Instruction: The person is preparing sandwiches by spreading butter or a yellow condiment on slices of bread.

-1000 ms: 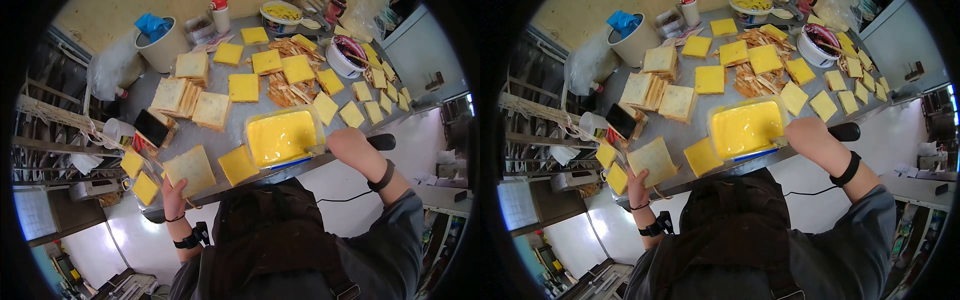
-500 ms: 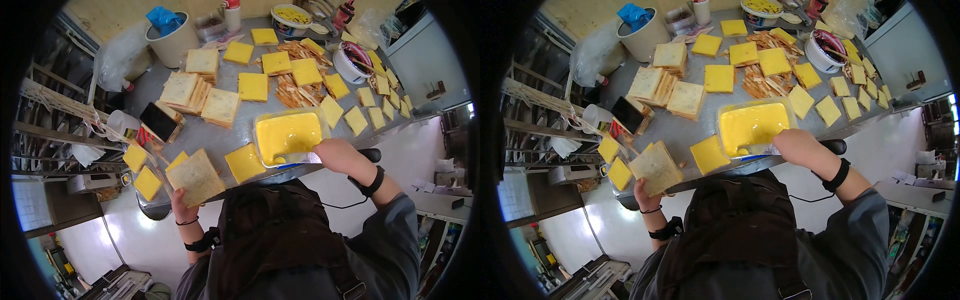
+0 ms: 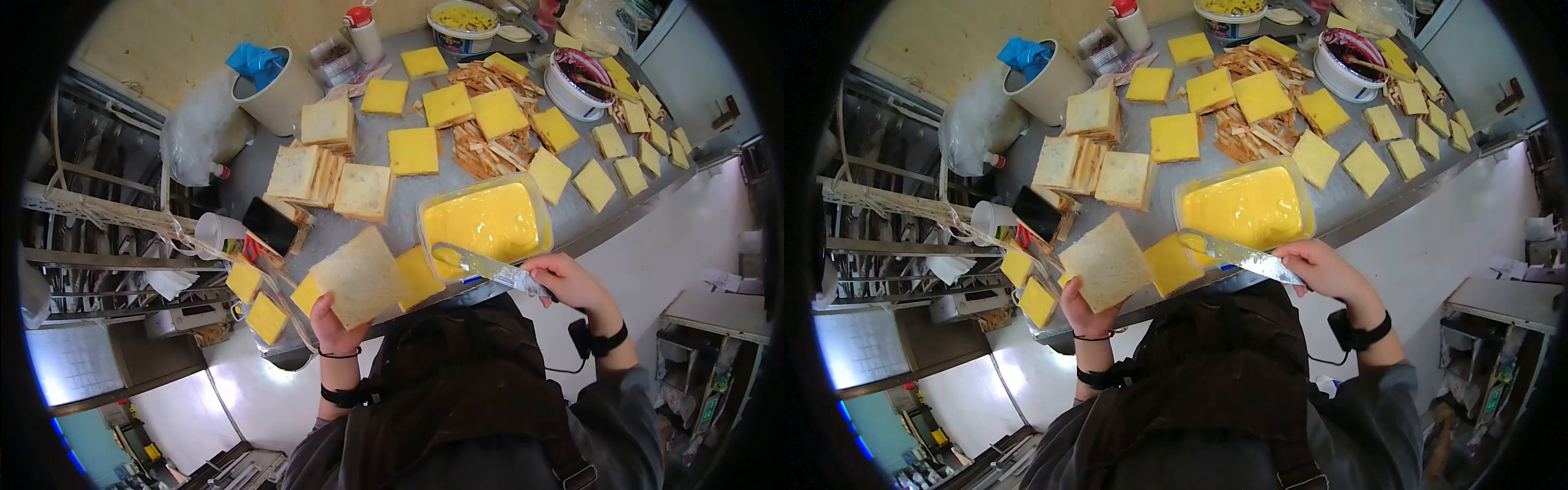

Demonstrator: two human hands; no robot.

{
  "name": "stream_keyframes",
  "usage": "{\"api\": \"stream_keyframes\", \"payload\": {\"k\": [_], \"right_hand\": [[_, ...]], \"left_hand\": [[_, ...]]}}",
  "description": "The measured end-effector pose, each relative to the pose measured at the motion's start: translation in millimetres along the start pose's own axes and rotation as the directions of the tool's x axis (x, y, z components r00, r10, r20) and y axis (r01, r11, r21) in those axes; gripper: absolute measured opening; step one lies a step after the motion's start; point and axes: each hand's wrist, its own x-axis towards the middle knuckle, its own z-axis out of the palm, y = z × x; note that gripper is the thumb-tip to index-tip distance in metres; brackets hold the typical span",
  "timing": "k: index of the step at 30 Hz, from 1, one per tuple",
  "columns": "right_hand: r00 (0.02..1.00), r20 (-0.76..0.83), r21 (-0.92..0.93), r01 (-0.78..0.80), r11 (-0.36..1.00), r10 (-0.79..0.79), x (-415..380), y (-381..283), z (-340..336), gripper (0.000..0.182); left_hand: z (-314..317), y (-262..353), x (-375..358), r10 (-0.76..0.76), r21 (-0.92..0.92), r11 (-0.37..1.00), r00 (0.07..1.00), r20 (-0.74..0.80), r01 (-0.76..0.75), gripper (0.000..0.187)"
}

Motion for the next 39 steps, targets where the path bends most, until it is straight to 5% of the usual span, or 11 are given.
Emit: {"api": "stream_keyframes", "payload": {"k": [5, 7, 9, 12, 15, 18, 27, 29, 33, 39], "right_hand": [[0.941, -0.158, 0.184, 0.325, 0.928, -0.299, -25.0, -0.9, 14.7, 0.022], [0.878, -0.202, -0.084, 0.425, 0.901, -0.433, -31.8, -21.2, 14.7, 0.021], [0.719, -0.164, -0.488, 0.536, 0.689, -0.675, -31.4, -40.8, 11.7, 0.020], [0.712, -0.199, -0.612, 0.447, 0.652, -0.674, -37.0, -51.3, 9.7, 0.023], [0.613, -0.070, -0.839, 0.391, 0.379, -0.787, -36.2, -59.3, 6.8, 0.028], [0.603, 0.046, -0.850, 0.442, 0.286, -0.796, -37.5, -61.8, 5.8, 0.030], [0.601, 0.227, -0.761, 0.601, 0.246, -0.767, -47.4, -71.7, 11.0, 0.030], [0.545, 0.122, -0.777, 0.573, 0.262, -0.830, -41.9, -70.2, 17.5, 0.030], [0.490, 0.002, -0.777, 0.550, 0.307, -0.872, -27.1, -66.4, 40.3, 0.032], [0.485, 0.023, -0.841, 0.482, 0.245, -0.874, -35.7, -54.3, 29.4, 0.032]], "left_hand": [[39.7, -7.3, 5.5, -0.153, -0.003, 0.988, 0.981, 0.120, 0.154, 0.061], [47.7, -10.8, 5.0, -0.220, -0.039, 0.972, 0.960, 0.174, 0.230, 0.061], [49.7, -13.8, 5.1, -0.270, -0.091, 0.951, 0.936, 0.223, 0.296, 0.061], [54.6, -17.1, 3.2, -0.261, -0.044, 0.961, 0.948, 0.180, 0.273, 0.060], [62.7, -16.4, 0.1, -0.209, -0.035, 0.975, 0.963, 0.170, 0.218, 0.060], [67.2, -14.6, -2.0, -0.178, -0.072, 0.978, 0.967, 0.183, 0.194, 0.061], [66.1, -6.7, -8.1, -0.131, -0.115, 0.981, 0.970, 0.203, 0.157, 0.064], [67.4, -9.3, -7.9, -0.129, -0.245, 0.951, 0.960, 0.248, 0.191, 0.064], [72.3, -16.3, -8.3, -0.116, -0.190, 0.969, 0.970, 0.216, 0.158, 0.059], [76.1, -6.1, -10.0, -0.022, -0.216, 0.974, 0.981, 0.190, 0.064, 0.064]]}}
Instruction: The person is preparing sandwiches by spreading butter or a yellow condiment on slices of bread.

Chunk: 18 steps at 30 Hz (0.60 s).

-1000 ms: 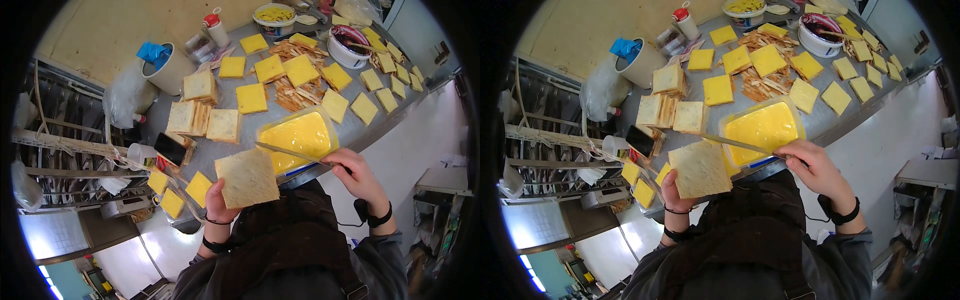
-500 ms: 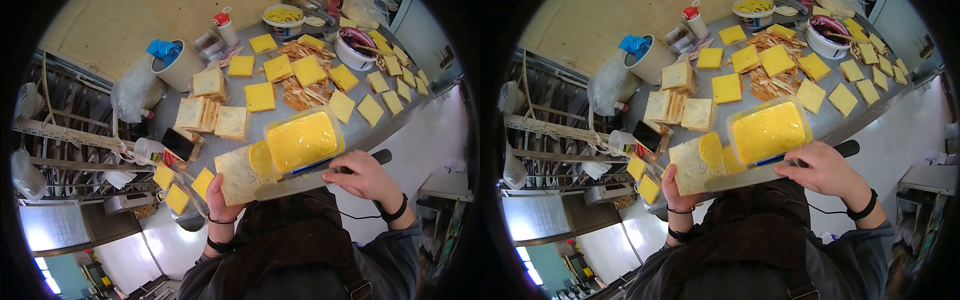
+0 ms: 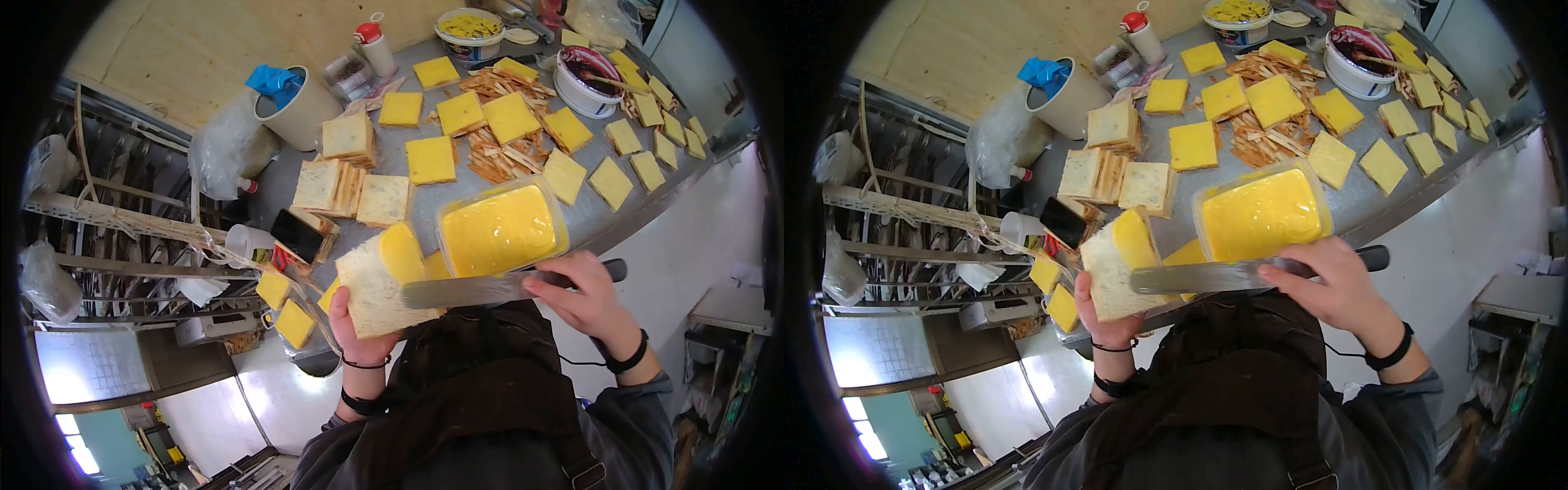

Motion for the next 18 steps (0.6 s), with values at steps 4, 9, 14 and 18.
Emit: {"api": "stream_keyframes", "payload": {"k": [4, 9, 14, 18], "right_hand": [[1.000, 0.005, -0.064, 0.001, 0.998, 0.000, -17.3, 16.6, -21.6, 0.032], [0.988, -0.120, 0.013, -0.099, 0.995, 0.100, -10.3, 16.2, -8.2, 0.033], [0.983, -0.142, 0.049, -0.112, 0.993, 0.118, 12.8, 19.4, 0.6, 0.035], [0.997, -0.078, -0.019, 0.015, 1.000, -0.016, 25.8, 20.6, -2.4, 0.033]], "left_hand": [[0.6, 12.2, -6.2, 0.062, -0.014, 0.998, 0.998, 0.033, -0.061, 0.067], [15.9, 2.4, -3.4, 0.036, 0.167, 0.985, 0.998, 0.054, -0.045, 0.070], [30.6, -6.0, -1.4, -0.021, 0.360, 0.933, 0.997, 0.076, -0.008, 0.073], [20.4, 0.0, -9.7, -0.039, 0.424, 0.905, 0.999, -0.017, 0.042, 0.077]]}}
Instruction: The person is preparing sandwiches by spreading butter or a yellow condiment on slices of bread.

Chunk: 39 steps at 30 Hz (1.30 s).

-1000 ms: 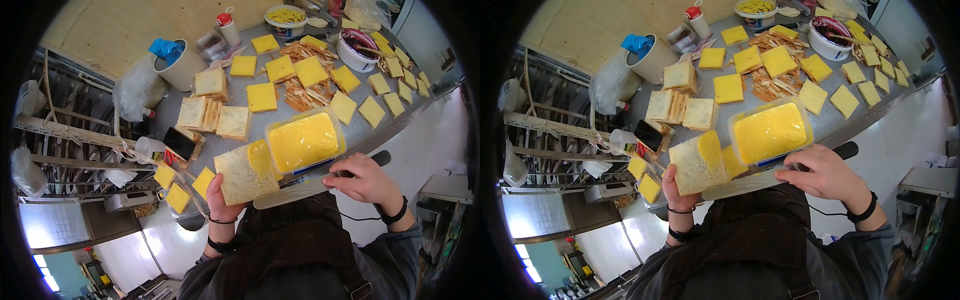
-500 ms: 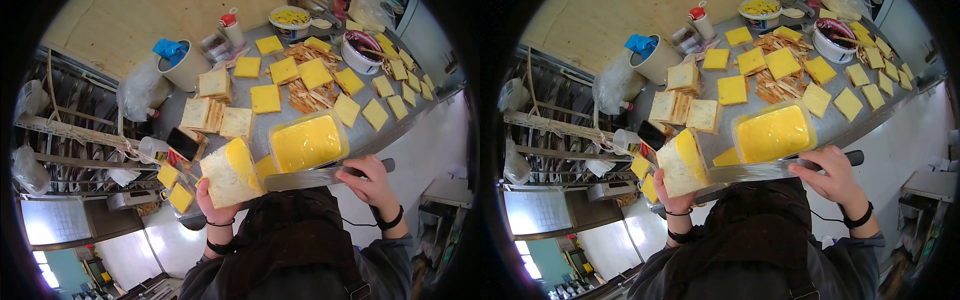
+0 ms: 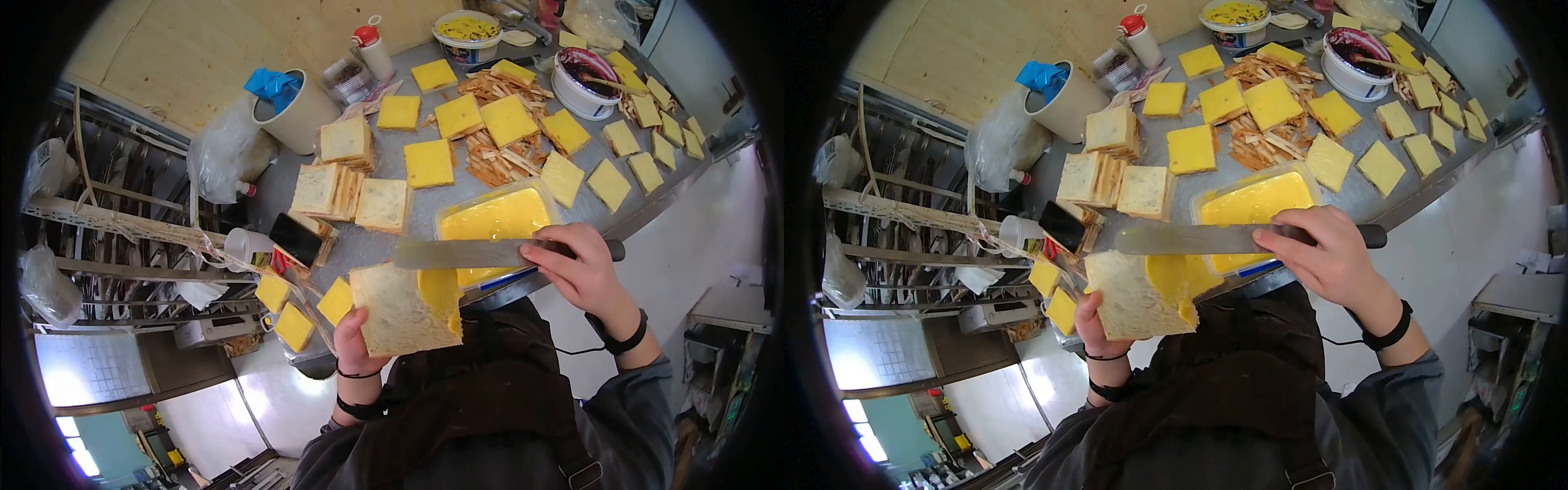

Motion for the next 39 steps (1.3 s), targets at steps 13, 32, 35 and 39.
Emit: {"api": "stream_keyframes", "payload": {"k": [13, 32, 35, 39], "right_hand": [[0.979, 0.115, 0.082, 0.157, 0.984, -0.166, -8.6, -15.1, 11.2, 0.025], [0.989, 0.098, -0.052, -0.104, 0.993, 0.108, -46.7, -46.7, 13.3, 0.036], [0.986, 0.092, -0.047, -0.134, 0.990, 0.138, -62.2, -43.7, 3.5, 0.038], [0.971, -0.054, 0.009, -0.232, 0.973, 0.232, -55.7, -51.9, 19.9, 0.039]], "left_hand": [[-14.8, 5.3, -1.4, 0.114, -0.140, 0.982, 0.986, -0.121, -0.130, 0.062], [3.5, -1.4, 3.3, 0.144, -0.201, 0.960, 0.959, -0.244, -0.195, 0.063], [-10.2, 2.8, 1.7, 0.248, -0.221, 0.929, 0.943, -0.221, -0.296, 0.064], [-7.7, -5.3, 2.8, 0.328, -0.144, 0.919, 0.914, -0.240, -0.367, 0.066]]}}
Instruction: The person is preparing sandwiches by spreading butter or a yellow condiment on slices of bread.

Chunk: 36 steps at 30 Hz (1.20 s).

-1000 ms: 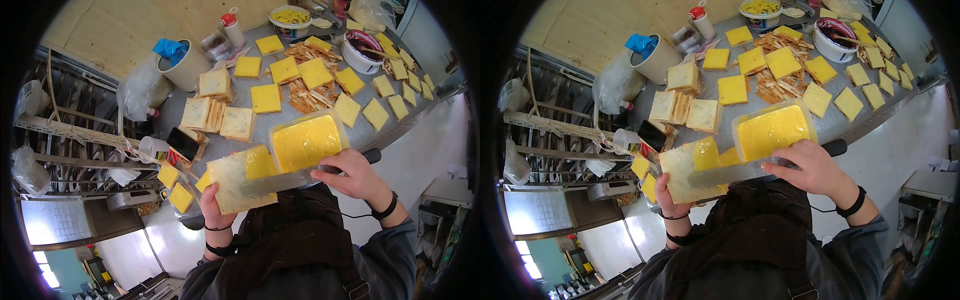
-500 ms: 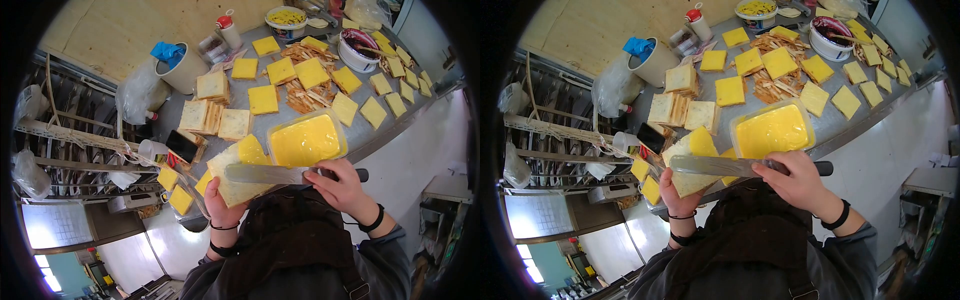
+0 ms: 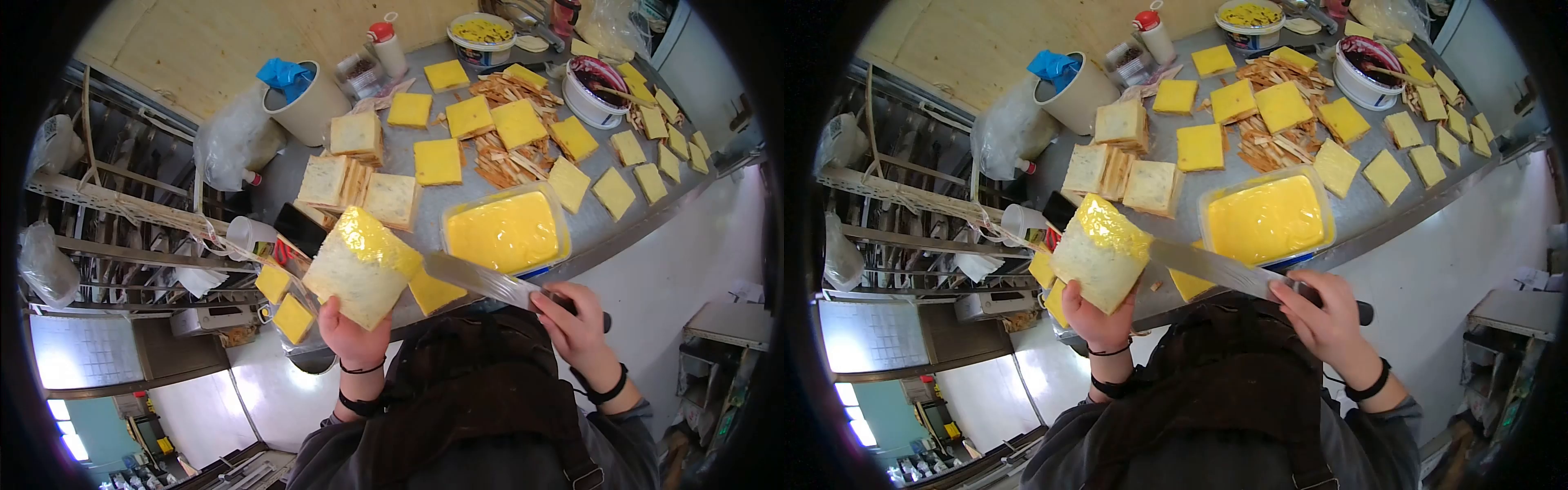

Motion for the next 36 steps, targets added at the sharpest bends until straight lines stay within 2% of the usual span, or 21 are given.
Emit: {"api": "stream_keyframes", "payload": {"k": [3, 4, 7, 9, 12, 15, 16, 19, 22, 25, 28, 32, 36], "right_hand": [[0.997, 0.008, 0.108, -0.080, 0.991, 0.079, 9.2, -7.2, 27.8, 0.040], [1.000, -0.022, 0.057, -0.014, 0.998, 0.015, 14.5, -9.4, 34.8, 0.039], [0.999, 0.034, 0.129, 0.013, 0.992, -0.018, 11.1, -15.0, 42.9, 0.037], [0.989, 0.091, 0.163, 0.097, 0.982, -0.113, 10.8, -15.8, 39.6, 0.035], [0.971, 0.129, 0.212, 0.169, 0.963, -0.199, -1.8, -13.2, 39.9, 0.031], [0.977, 0.148, 0.242, 0.113, 0.964, -0.151, -5.8, 0.5, 33.9, 0.026], [0.984, 0.167, 0.171, 0.036, 0.985, -0.065, -5.8, 8.3, 31.8, 0.027], [0.963, 0.179, -0.049, -0.194, 0.980, 0.199, -1.6, 39.1, 27.7, 0.030], [0.918, 0.311, -0.338, -0.137, 0.931, 0.248, 19.2, 64.5, 23.4, 0.028], [0.864, 0.425, -0.499, -0.026, 0.866, 0.270, 42.5, 72.8, 34.5, 0.021], [0.840, 0.488, -0.571, 0.103, 0.814, 0.236, 63.4, 80.2, 55.2, 0.015], [0.816, 0.544, -0.604, 0.222, 0.765, 0.193, 81.3, 85.0, 92.0, 0.016], [0.807, 0.591, -0.518, 0.373, 0.770, 0.007, 87.4, 80.7, 117.7, 0.013]], "left_hand": [[-2.3, -14.0, -4.4, -0.019, 0.001, 1.000, 0.998, 0.053, 0.019, 0.067], [-2.4, -18.5, -5.2, -0.024, -0.009, 1.000, 0.998, 0.062, 0.025, 0.067], [0.2, -20.3, -3.6, -0.013, -0.028, 1.000, 0.998, 0.066, 0.015, 0.066], [-2.4, -19.0, -2.0, -0.001, -0.060, 0.998, 0.998, 0.061, 0.004, 0.066], [-19.5, -11.5, 1.0, 0.007, -0.135, 0.991, 0.978, 0.209, 0.022, 0.065], [-14.0, -8.2, 1.8, 0.139, 0.012, 0.990, 0.986, -0.089, -0.138, 0.062], [-15.9, -5.6, 3.1, 0.126, -0.093, 0.987, 0.991, -0.042, -0.129, 0.062], [-23.4, 2.4, 4.2, 0.124, -0.157, 0.980, 0.992, -0.001, -0.123, 0.070], [-33.9, 6.9, 3.3, 0.102, -0.234, 0.969, 0.992, 0.072, -0.083, 0.073], [-35.6, 8.9, 2.2, 0.072, -0.264, 0.964, 0.982, 0.174, -0.024, 0.080], [-28.3, 8.1, 2.1, 0.062, -0.203, 0.979, 0.989, 0.137, -0.034, 0.073], [-27.3, 3.0, 3.7, 0.073, -0.188, 0.981, 0.988, 0.138, -0.047, 0.074], [-25.6, -0.9, 4.4, 0.078, -0.201, 0.977, 0.995, 0.058, -0.065, 0.075]]}}
